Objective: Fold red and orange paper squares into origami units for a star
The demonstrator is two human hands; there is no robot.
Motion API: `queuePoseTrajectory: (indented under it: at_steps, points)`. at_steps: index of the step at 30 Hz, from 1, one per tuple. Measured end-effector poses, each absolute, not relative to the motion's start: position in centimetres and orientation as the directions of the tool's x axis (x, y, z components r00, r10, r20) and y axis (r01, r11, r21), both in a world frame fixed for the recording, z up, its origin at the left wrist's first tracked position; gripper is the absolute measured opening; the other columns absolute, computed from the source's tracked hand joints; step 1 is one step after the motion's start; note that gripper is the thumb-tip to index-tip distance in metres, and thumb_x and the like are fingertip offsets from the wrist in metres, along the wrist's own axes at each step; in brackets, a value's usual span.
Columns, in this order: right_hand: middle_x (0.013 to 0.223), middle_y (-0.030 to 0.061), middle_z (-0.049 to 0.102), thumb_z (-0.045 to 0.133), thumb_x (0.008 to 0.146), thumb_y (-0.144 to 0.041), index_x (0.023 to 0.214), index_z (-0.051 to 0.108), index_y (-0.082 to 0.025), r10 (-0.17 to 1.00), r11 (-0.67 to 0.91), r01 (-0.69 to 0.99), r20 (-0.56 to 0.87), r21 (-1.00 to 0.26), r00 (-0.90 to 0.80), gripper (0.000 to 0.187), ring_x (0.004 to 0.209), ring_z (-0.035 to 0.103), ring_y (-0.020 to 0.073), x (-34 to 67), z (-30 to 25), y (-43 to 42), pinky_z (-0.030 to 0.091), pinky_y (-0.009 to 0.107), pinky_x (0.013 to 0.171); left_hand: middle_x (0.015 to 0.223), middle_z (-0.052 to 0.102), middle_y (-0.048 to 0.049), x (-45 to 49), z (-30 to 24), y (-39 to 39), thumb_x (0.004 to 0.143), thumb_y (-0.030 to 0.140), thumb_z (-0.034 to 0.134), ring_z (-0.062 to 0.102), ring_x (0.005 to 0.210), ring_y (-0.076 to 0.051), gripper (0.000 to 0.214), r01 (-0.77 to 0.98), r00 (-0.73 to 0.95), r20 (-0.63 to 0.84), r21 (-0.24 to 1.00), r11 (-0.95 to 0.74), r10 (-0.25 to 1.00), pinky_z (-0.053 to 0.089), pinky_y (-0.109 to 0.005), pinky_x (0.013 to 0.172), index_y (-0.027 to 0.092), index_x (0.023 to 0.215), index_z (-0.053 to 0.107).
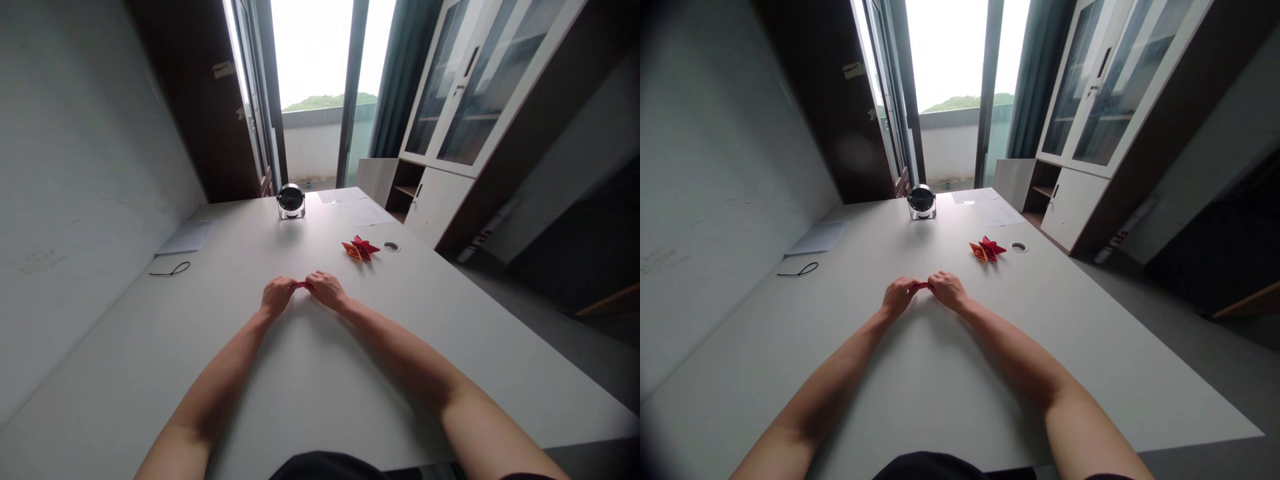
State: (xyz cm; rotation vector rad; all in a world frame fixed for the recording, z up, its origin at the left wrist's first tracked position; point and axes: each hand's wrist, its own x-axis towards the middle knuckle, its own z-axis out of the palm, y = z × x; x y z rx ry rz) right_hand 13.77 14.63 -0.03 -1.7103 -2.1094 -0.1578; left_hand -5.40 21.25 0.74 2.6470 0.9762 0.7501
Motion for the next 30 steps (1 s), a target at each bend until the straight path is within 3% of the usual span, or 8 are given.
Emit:
queuePoseTrajectory:
  at_steps: [13, 18, 24, 30]
  points:
    - [0.087, 0.0057, 0.069, 0.054, 0.097, -0.03, 0.09, 0.066, -0.021, 0.92, 0.23, 0.961, 0.357, -0.154, -0.163, 0.017, 0.085, 0.058, 0.0193, 16.3, 0.0, 15.1, 0.038, 0.027, 0.07, 0.093, 0.072, -0.0061, -5.8, 0.8, 21.8, 0.098, 0.037, 0.045, 0.064, 0.092, -0.02, 0.028, 0.652, 0.589, 0.328, 0.345, -0.675, 0.738, 0.043, -0.027, 0.077, 0.026, 0.1, 0.071]
    - [0.087, 0.0104, 0.07, 0.052, 0.097, -0.027, 0.09, 0.068, -0.019, 0.937, -0.023, 0.988, 0.341, -0.153, 0.074, 0.02, 0.084, 0.06, 0.0218, 18.6, -0.1, 15.1, 0.039, 0.03, 0.075, 0.081, 0.073, -0.0023, -7.0, 0.3, 23.1, 0.096, 0.037, 0.045, 0.065, 0.078, -0.019, 0.03, 0.663, 0.48, 0.268, 0.513, -0.545, 0.835, 0.042, -0.026, 0.069, 0.027, 0.101, 0.073]
    - [0.094, 0.0184, 0.068, 0.049, 0.097, -0.031, 0.107, 0.066, -0.014, 0.799, -0.387, 0.903, 0.421, -0.185, 0.429, 0.026, 0.091, 0.06, 0.0289, 23.0, -0.1, 14.9, 0.037, 0.038, 0.082, 0.077, 0.074, -0.001, -7.2, 0.0, 23.6, 0.094, 0.038, 0.045, 0.067, 0.076, -0.018, 0.031, 0.645, 0.422, 0.231, 0.603, -0.47, 0.877, 0.043, -0.026, 0.069, 0.026, 0.101, 0.073]
    - [0.101, 0.0209, 0.063, 0.04, 0.097, -0.019, 0.11, 0.063, -0.013, 0.688, -0.461, 0.852, 0.506, -0.249, 0.52, 0.027, 0.093, 0.056, 0.0295, 24.4, 0.0, 14.7, 0.037, 0.04, 0.083, 0.076, 0.074, -0.002, -7.1, 0.2, 23.3, 0.092, 0.037, 0.046, 0.066, 0.076, -0.018, 0.031, 0.659, 0.423, 0.21, 0.596, -0.458, 0.882, 0.043, -0.026, 0.068, 0.025, 0.099, 0.074]
